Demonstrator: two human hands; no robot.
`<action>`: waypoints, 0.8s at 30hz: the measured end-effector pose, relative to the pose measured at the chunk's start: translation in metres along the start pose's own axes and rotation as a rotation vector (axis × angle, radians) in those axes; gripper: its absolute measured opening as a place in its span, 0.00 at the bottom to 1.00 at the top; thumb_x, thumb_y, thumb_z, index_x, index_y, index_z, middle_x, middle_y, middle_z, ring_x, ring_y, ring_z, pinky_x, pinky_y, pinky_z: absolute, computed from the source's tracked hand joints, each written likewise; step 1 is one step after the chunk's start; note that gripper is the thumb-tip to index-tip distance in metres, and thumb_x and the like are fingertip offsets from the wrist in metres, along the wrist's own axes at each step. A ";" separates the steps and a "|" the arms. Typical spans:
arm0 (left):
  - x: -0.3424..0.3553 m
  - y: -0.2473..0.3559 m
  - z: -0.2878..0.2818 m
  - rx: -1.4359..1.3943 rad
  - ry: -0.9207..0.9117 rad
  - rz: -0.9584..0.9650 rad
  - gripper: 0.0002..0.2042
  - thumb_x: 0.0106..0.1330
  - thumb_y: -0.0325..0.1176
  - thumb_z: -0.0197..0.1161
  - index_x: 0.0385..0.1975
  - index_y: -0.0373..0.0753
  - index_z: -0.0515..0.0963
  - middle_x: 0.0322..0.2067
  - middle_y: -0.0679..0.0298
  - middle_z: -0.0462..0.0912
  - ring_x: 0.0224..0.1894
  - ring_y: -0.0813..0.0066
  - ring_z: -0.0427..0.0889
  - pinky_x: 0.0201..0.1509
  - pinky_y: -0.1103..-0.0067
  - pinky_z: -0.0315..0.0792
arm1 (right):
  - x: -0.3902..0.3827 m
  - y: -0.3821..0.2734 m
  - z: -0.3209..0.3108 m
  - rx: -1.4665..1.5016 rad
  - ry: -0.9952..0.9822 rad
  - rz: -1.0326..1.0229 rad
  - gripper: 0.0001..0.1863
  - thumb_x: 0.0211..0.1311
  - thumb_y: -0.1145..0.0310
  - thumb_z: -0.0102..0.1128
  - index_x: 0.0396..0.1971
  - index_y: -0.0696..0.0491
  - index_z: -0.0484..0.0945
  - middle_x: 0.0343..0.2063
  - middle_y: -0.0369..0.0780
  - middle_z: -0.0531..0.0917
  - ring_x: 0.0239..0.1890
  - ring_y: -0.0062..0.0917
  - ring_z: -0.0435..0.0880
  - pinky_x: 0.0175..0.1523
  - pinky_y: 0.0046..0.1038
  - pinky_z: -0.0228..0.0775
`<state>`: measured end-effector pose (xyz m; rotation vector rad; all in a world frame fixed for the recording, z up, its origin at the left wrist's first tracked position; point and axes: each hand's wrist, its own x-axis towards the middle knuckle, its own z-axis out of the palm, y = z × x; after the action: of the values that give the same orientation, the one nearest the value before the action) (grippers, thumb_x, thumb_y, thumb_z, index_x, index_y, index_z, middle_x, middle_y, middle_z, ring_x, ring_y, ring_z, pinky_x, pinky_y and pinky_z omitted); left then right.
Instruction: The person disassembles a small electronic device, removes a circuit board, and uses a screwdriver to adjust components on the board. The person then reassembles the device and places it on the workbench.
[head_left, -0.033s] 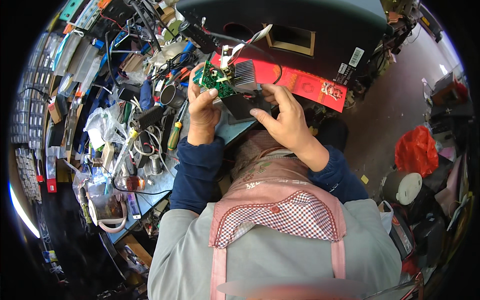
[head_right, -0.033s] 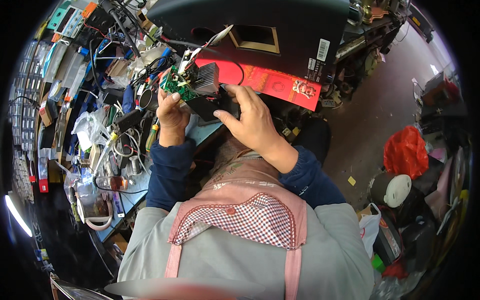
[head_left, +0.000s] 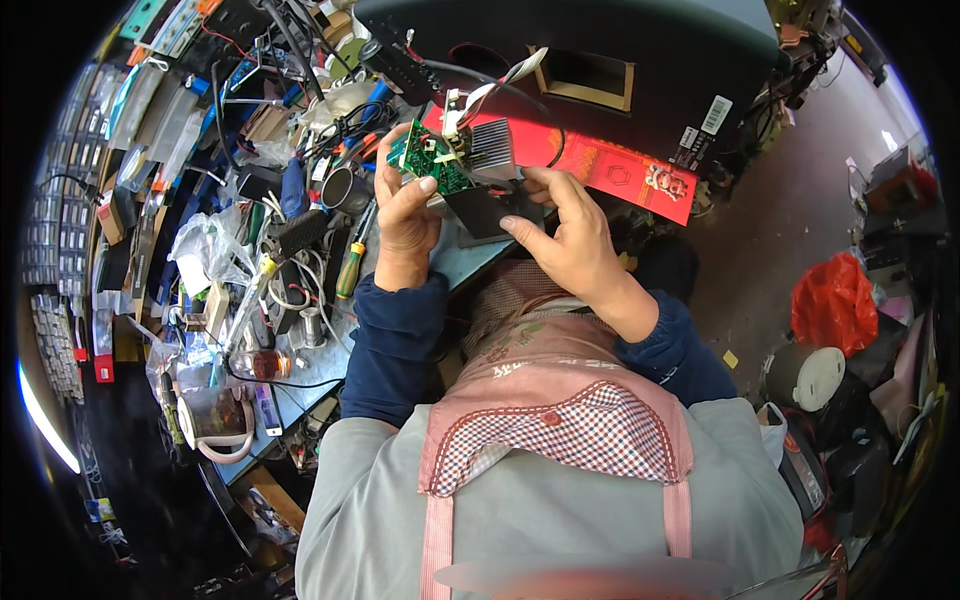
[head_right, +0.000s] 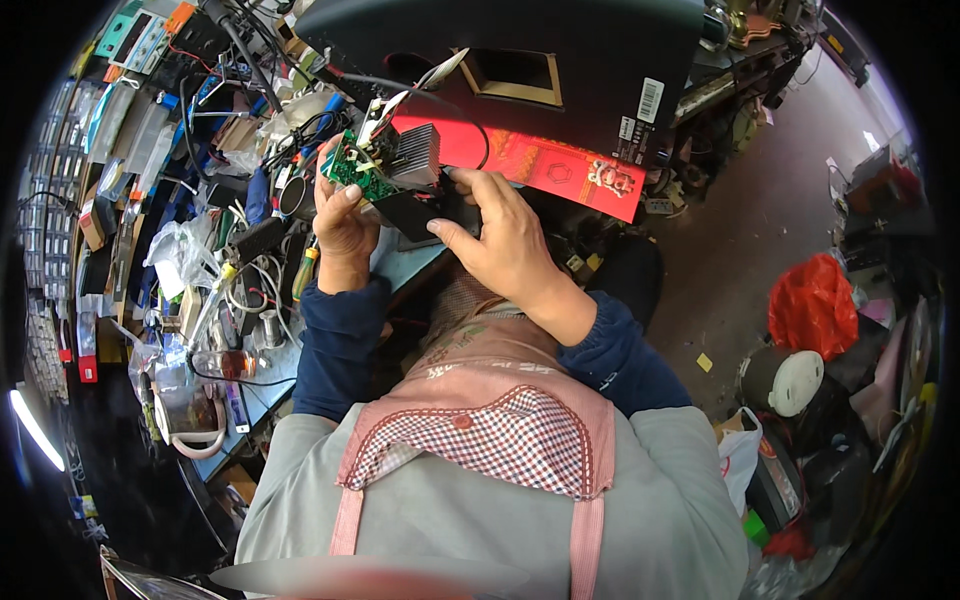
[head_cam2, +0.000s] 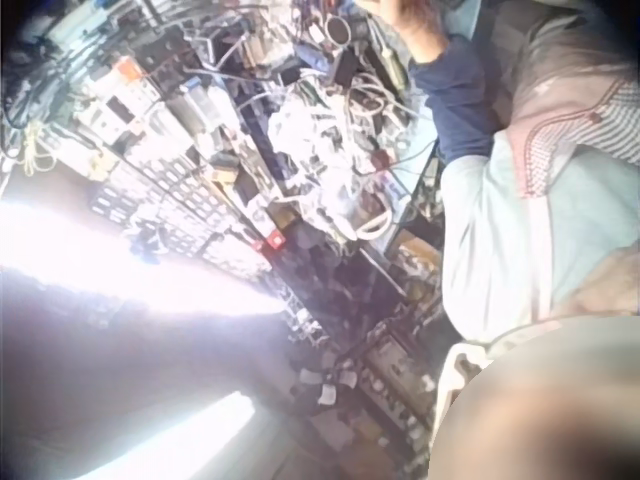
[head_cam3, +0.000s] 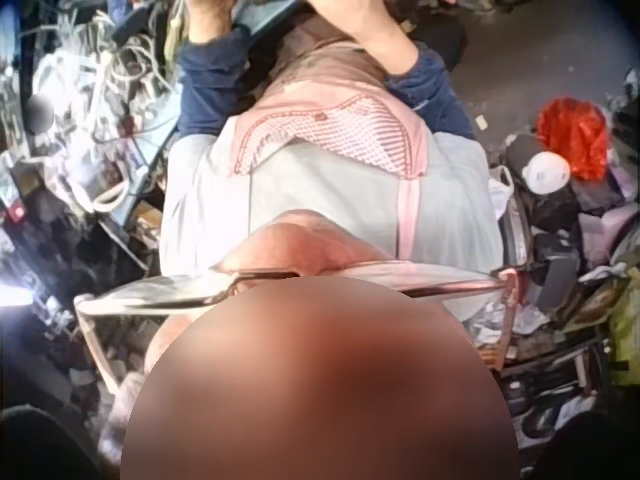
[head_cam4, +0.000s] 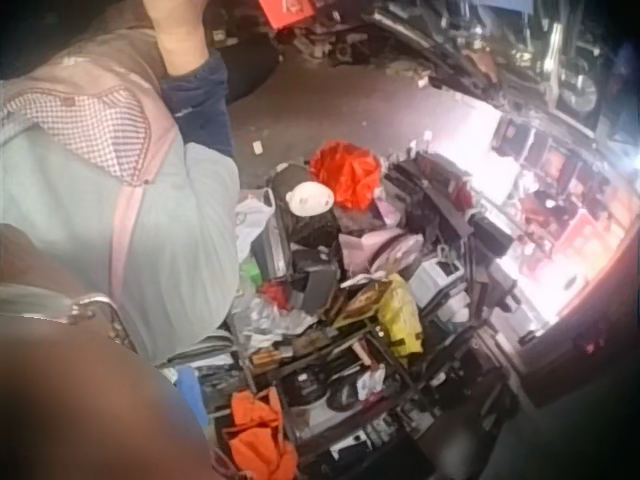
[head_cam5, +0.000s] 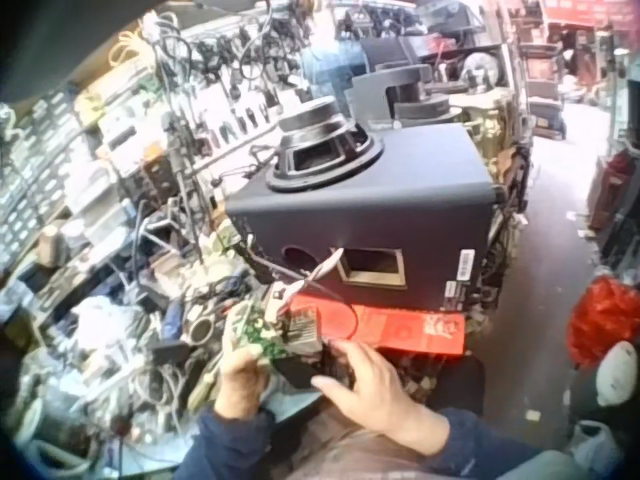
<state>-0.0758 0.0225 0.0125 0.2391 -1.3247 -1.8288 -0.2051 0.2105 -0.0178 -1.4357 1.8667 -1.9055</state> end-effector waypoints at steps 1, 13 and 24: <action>-0.001 0.002 0.000 0.019 -0.005 0.015 0.42 0.51 0.31 0.72 0.70 0.33 0.67 0.55 0.54 0.85 0.55 0.61 0.87 0.66 0.68 0.79 | 0.000 0.000 0.001 -0.011 -0.021 0.005 0.30 0.61 0.64 0.79 0.60 0.59 0.78 0.48 0.49 0.86 0.50 0.42 0.88 0.55 0.40 0.80; -0.007 0.004 -0.001 0.070 -0.029 0.138 0.41 0.61 0.35 0.75 0.73 0.28 0.64 0.53 0.53 0.85 0.51 0.67 0.88 0.63 0.74 0.80 | 0.001 -0.007 -0.008 0.028 0.130 -0.164 0.16 0.61 0.74 0.78 0.47 0.56 0.85 0.37 0.42 0.82 0.39 0.30 0.85 0.43 0.28 0.80; 0.004 0.006 0.000 0.011 0.197 0.106 0.24 0.82 0.39 0.60 0.64 0.22 0.76 0.28 0.78 0.67 0.30 0.91 0.68 0.44 0.89 0.71 | 0.054 -0.014 -0.020 0.182 0.136 -0.002 0.11 0.75 0.73 0.67 0.53 0.59 0.81 0.36 0.37 0.86 0.28 0.14 0.77 0.33 0.19 0.70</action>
<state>-0.0755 0.0191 0.0192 0.3403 -1.1884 -1.6646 -0.2403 0.1929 0.0256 -1.2839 1.6917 -2.1594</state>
